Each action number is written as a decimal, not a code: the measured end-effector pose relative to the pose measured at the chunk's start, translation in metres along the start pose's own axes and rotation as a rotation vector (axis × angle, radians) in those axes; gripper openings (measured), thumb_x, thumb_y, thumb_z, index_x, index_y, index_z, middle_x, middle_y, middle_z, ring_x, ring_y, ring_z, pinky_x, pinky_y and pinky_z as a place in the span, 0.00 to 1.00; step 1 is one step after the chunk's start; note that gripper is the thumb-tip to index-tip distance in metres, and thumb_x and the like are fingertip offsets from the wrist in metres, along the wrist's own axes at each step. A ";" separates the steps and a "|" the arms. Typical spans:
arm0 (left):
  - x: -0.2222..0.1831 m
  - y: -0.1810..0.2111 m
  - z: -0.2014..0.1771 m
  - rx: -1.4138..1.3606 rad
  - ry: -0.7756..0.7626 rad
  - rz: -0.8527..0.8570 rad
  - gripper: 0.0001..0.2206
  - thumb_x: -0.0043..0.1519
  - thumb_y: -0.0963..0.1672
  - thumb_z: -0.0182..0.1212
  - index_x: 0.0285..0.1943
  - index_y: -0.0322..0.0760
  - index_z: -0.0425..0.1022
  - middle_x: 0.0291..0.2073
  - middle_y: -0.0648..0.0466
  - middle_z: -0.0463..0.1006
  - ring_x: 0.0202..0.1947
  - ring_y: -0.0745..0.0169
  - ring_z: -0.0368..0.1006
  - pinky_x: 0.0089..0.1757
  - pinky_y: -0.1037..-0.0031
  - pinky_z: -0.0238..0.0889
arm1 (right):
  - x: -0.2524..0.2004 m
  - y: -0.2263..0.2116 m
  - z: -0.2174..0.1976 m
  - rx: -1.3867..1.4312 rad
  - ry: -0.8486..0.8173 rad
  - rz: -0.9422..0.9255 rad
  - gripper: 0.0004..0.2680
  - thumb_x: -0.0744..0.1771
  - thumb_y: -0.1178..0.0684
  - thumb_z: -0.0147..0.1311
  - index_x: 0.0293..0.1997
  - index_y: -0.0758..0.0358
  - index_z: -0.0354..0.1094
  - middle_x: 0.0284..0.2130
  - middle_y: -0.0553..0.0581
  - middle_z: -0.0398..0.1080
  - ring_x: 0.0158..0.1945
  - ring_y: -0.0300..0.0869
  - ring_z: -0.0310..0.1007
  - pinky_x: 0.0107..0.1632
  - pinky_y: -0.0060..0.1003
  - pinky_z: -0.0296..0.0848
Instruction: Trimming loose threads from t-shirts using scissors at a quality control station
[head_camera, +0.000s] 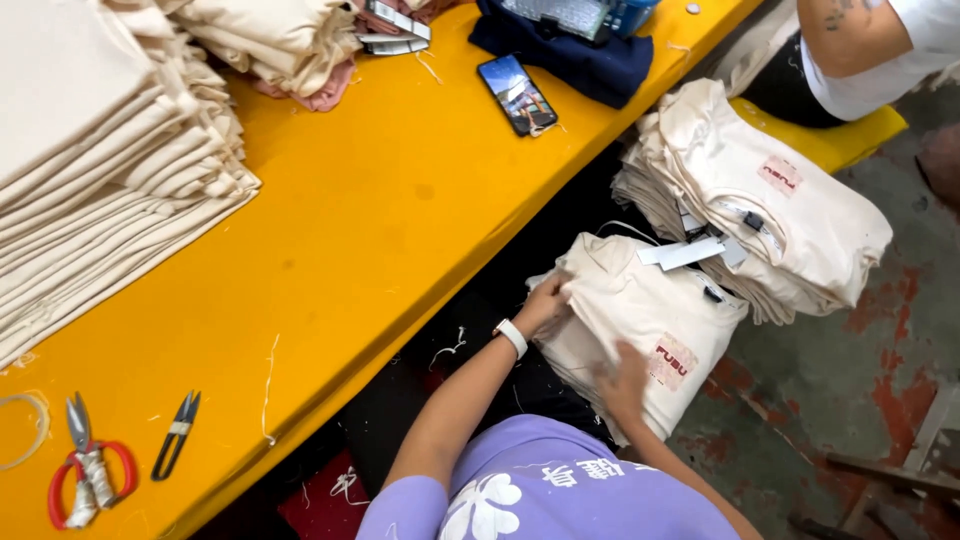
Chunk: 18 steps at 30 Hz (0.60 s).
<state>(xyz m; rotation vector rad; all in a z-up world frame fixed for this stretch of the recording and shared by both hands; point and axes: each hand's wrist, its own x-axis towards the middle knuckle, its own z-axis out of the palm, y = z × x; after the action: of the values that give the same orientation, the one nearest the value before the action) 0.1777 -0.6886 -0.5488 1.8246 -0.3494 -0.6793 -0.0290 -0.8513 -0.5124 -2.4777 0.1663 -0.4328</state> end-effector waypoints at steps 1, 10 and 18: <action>0.015 -0.016 -0.001 -0.369 0.168 0.078 0.07 0.70 0.44 0.55 0.51 0.36 0.74 0.43 0.47 0.78 0.47 0.52 0.73 0.42 0.60 0.70 | -0.005 0.010 -0.009 -0.050 0.161 -0.044 0.19 0.62 0.59 0.61 0.58 0.77 0.65 0.52 0.79 0.65 0.58 0.73 0.62 0.65 0.63 0.56; -0.336 0.216 -0.119 -0.147 0.592 0.678 0.09 0.66 0.46 0.57 0.40 0.35 0.75 0.38 0.51 0.75 0.40 0.57 0.73 0.43 0.69 0.65 | 0.093 0.113 -0.255 -0.252 0.502 -0.323 0.16 0.67 0.72 0.47 0.57 0.80 0.81 0.47 0.74 0.78 0.47 0.62 0.75 0.49 0.50 0.67; -0.482 0.240 -0.296 0.100 1.549 0.513 0.09 0.68 0.34 0.59 0.51 0.35 0.66 0.38 0.52 0.69 0.32 0.67 0.62 0.37 0.76 0.60 | 0.342 -0.222 -0.194 0.131 0.044 -0.841 0.04 0.70 0.73 0.59 0.45 0.74 0.77 0.33 0.62 0.67 0.36 0.48 0.62 0.44 0.42 0.58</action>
<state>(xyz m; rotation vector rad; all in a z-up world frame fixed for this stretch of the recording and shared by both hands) -0.0038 -0.2864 -0.1215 1.7251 0.2156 1.1288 0.2293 -0.8536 -0.1421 -2.3048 -0.8851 -0.8013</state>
